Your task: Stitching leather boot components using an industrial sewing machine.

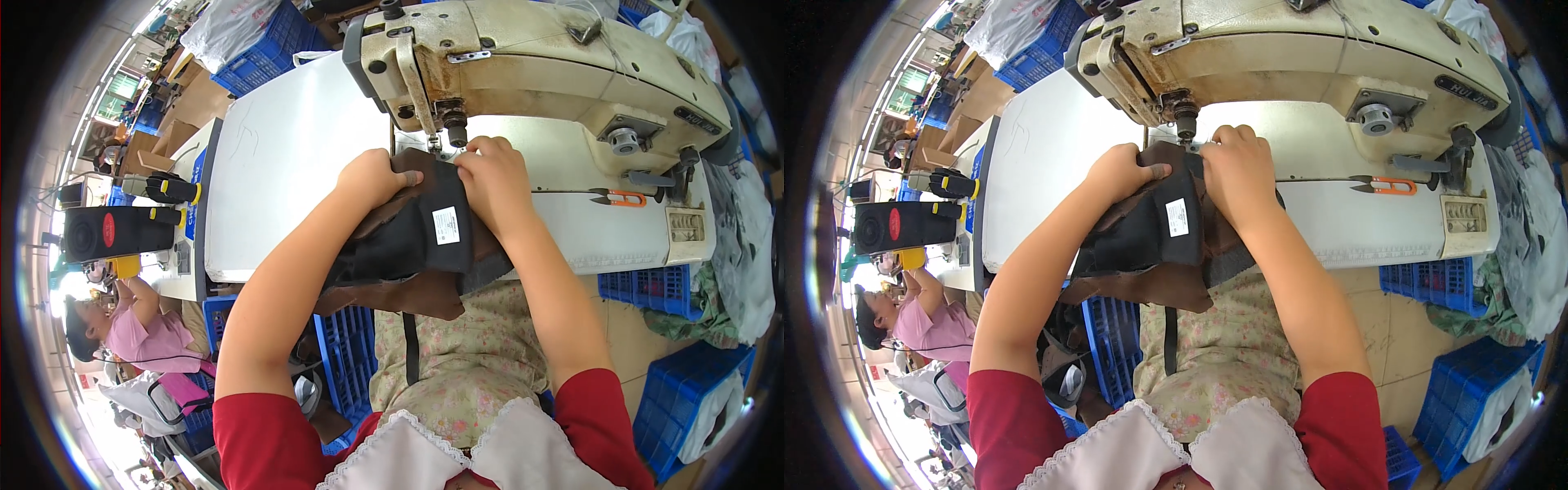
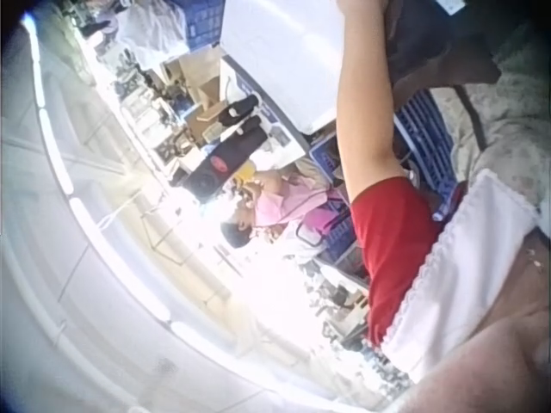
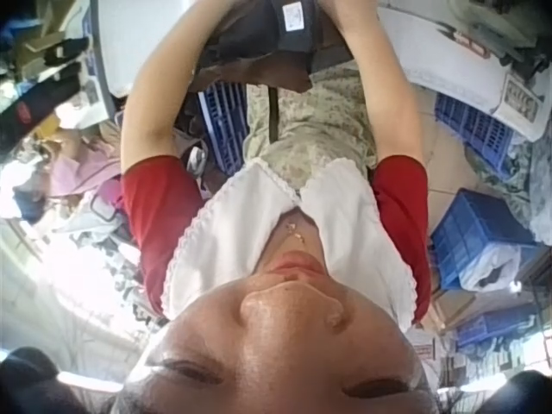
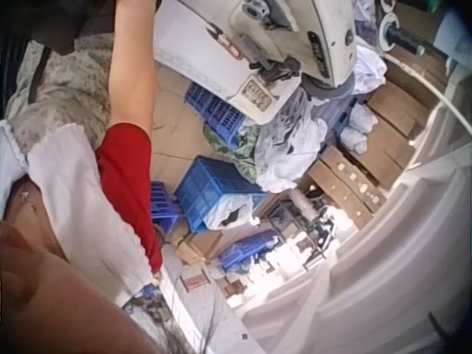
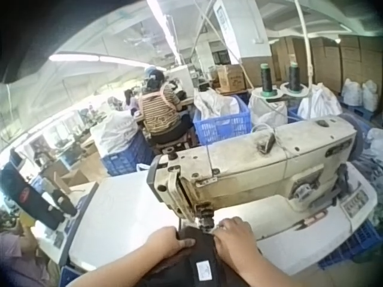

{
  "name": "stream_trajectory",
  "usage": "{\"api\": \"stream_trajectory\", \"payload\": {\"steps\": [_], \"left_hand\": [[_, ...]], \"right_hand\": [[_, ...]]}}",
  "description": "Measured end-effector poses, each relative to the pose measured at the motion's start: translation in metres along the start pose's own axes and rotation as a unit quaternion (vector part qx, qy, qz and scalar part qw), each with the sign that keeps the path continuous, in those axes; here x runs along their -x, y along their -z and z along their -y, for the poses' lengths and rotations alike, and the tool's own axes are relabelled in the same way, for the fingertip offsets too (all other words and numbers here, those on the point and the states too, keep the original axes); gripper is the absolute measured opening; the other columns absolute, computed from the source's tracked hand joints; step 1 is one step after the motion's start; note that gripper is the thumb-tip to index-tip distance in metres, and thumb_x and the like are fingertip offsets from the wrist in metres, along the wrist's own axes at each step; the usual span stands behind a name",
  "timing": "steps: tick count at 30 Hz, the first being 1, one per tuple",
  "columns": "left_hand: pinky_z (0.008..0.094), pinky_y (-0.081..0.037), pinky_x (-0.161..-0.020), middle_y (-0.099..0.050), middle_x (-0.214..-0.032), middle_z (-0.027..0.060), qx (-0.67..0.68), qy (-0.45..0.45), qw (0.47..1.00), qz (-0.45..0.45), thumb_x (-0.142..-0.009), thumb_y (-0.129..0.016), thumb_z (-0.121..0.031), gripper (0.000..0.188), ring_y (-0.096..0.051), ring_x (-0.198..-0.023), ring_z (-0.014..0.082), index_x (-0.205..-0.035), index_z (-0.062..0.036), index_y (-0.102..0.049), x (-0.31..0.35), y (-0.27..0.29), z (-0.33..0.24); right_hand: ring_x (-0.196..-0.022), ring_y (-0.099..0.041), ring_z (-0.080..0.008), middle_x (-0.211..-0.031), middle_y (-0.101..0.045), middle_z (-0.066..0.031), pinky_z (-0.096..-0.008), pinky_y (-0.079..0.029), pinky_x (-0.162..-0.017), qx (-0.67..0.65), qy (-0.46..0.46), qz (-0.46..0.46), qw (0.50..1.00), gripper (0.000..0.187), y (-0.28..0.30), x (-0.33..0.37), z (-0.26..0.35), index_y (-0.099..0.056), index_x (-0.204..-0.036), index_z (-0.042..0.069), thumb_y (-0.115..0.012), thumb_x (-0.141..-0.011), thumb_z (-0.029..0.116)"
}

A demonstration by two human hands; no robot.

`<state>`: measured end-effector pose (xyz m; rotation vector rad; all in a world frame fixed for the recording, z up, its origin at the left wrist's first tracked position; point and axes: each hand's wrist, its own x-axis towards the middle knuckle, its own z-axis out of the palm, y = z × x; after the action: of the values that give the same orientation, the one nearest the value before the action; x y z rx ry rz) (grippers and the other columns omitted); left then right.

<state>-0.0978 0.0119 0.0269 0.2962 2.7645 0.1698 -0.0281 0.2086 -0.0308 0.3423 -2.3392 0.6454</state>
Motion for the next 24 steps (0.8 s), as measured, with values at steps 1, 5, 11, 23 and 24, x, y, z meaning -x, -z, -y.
{"api": "stream_trajectory", "payload": {"steps": [1,5,11,23,24], "left_hand": [[0.0427,-0.053,-0.075,-0.071,-0.087,0.0201,0.001,0.003,1.000,-0.001,-0.075,-0.074,-0.059,0.065,-0.070,-0.082,0.0343,-0.089,0.0038,-0.071,0.001,0.001,-0.001],[0.0427,-0.053,-0.075,-0.071,-0.088,0.0198,-0.003,0.000,1.000,-0.007,-0.076,-0.073,-0.058,0.062,-0.070,-0.083,0.0341,-0.090,0.0025,-0.071,0.002,-0.001,-0.001],[0.0437,-0.052,-0.076,-0.070,-0.090,0.0223,0.022,0.004,1.000,0.022,-0.075,-0.072,-0.062,0.069,-0.068,-0.084,0.0353,-0.093,0.0050,-0.069,0.000,0.000,0.007],[0.0427,-0.054,-0.077,-0.070,-0.091,0.0225,0.026,-0.041,0.999,0.022,-0.076,-0.072,-0.058,0.066,-0.069,-0.086,0.0355,-0.092,0.0059,-0.069,-0.005,-0.003,0.006],[0.0421,-0.054,-0.076,-0.071,-0.091,0.0227,0.021,-0.065,0.998,0.012,-0.077,-0.073,-0.057,0.064,-0.069,-0.085,0.0359,-0.091,0.0058,-0.070,-0.006,-0.004,0.007]], "right_hand": [[-0.077,-0.066,-0.0336,-0.085,-0.067,-0.0138,-0.0407,-0.051,-0.069,-0.002,0.002,0.001,1.000,0.018,0.000,-0.001,0.007,-0.071,-0.090,0.005,-0.063,-0.090,0.021],[-0.072,-0.061,-0.0202,-0.075,-0.066,-0.0082,-0.0320,-0.046,-0.067,-0.440,-0.345,0.143,0.816,0.036,0.030,-0.013,0.040,-0.071,-0.089,0.003,-0.064,-0.094,0.037],[-0.115,-0.057,-0.0242,-0.131,-0.056,-0.0115,-0.0356,-0.045,-0.098,-0.335,-0.194,0.311,0.868,0.053,0.050,-0.003,0.068,-0.062,-0.121,0.003,-0.078,-0.080,0.034],[-0.134,-0.044,-0.0359,-0.140,-0.049,-0.0254,-0.0477,-0.027,-0.115,-0.031,-0.094,0.240,0.966,0.097,0.017,0.034,0.066,-0.049,-0.133,-0.011,-0.059,-0.080,0.070],[-0.134,-0.044,-0.0359,-0.140,-0.049,-0.0254,-0.0477,-0.027,-0.115,-0.030,-0.096,0.242,0.965,0.097,0.017,0.034,0.064,-0.049,-0.133,-0.011,-0.059,-0.080,0.070]]}}
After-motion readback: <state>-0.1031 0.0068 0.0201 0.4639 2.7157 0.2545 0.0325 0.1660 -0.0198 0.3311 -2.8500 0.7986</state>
